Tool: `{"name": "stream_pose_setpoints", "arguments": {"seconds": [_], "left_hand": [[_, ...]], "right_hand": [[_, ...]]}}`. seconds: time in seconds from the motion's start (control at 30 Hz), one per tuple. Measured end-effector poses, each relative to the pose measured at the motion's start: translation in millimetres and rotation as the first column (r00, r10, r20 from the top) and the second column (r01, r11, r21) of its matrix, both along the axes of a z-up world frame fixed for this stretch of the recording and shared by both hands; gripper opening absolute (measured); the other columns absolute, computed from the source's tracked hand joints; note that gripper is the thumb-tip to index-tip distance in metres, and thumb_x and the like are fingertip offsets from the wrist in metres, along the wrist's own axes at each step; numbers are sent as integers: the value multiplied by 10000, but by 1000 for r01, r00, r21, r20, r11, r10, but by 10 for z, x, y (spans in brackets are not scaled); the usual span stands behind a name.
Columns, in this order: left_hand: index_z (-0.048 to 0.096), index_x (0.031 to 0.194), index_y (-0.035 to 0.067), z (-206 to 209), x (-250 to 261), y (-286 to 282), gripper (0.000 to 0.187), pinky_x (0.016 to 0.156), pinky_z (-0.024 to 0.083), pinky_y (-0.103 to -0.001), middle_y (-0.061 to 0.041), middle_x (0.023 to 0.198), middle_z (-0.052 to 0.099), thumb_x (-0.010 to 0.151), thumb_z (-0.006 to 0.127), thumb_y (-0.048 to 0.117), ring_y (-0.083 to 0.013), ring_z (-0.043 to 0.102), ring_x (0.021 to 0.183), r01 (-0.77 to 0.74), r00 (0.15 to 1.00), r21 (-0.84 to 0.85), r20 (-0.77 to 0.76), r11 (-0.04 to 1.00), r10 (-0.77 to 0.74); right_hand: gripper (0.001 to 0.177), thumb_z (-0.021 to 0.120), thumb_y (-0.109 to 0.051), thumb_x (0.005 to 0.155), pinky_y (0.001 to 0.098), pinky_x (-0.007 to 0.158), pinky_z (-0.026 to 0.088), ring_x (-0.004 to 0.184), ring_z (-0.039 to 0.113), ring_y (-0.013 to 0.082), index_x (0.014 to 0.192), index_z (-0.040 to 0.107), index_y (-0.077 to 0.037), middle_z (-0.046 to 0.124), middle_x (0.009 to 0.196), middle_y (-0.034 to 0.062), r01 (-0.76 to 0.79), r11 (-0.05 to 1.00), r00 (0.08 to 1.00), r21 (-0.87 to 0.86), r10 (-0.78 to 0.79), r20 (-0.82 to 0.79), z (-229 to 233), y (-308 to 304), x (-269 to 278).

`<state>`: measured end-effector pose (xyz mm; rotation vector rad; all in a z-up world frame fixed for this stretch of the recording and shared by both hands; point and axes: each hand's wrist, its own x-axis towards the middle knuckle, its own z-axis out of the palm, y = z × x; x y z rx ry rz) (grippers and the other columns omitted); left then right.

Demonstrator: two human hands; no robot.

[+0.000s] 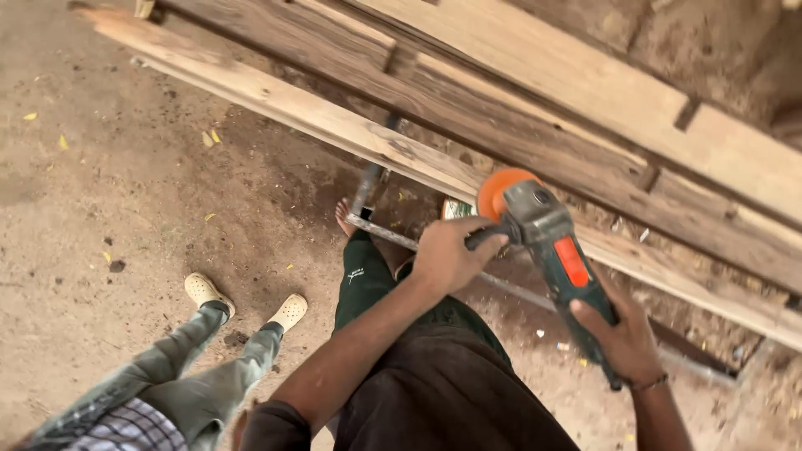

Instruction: The worker is using an angle grinder with a sanding disc to smooth the surface and edges of long wooden planks.

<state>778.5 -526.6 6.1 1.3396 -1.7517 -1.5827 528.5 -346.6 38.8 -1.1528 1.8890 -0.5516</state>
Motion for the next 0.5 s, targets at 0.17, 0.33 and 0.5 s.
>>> {"name": "stream_pose_setpoints", "arguments": {"seconds": [0.17, 0.33, 0.5], "left_hand": [[789, 1053, 70, -173, 556, -276, 348, 728, 593, -372, -152, 969, 775, 856, 790, 357, -289, 757, 826, -88, 996, -139, -14, 986, 87], [775, 1086, 86, -197, 1504, -884, 385, 726, 602, -353, -121, 945, 790, 853, 785, 393, -232, 778, 786, -192, 976, -69, 90, 979, 198], [800, 1070, 99, -240, 2357, -1510, 371, 709, 608, -336, -97, 936, 805, 848, 796, 397, -190, 775, 740, -304, 935, -66, 170, 950, 311]], "right_hand": [[760, 729, -244, 881, 319, 1012, 463, 1190, 603, 163, 1543, 461, 16, 646, 1382, 141, 63, 998, 983, 16, -65, 171, -188, -527, 471], [752, 724, -257, 902, 327, 1047, 454, 1224, 598, 164, 1539, 451, 35, 640, 1403, 162, -90, 995, 978, -40, 96, 186, -436, -1499, 1189], [802, 720, -357, 869, 342, 1005, 521, 1230, 649, 202, 1529, 448, 8, 626, 1411, 183, -182, 982, 960, 53, 166, 225, -577, -2504, 1931]]}}
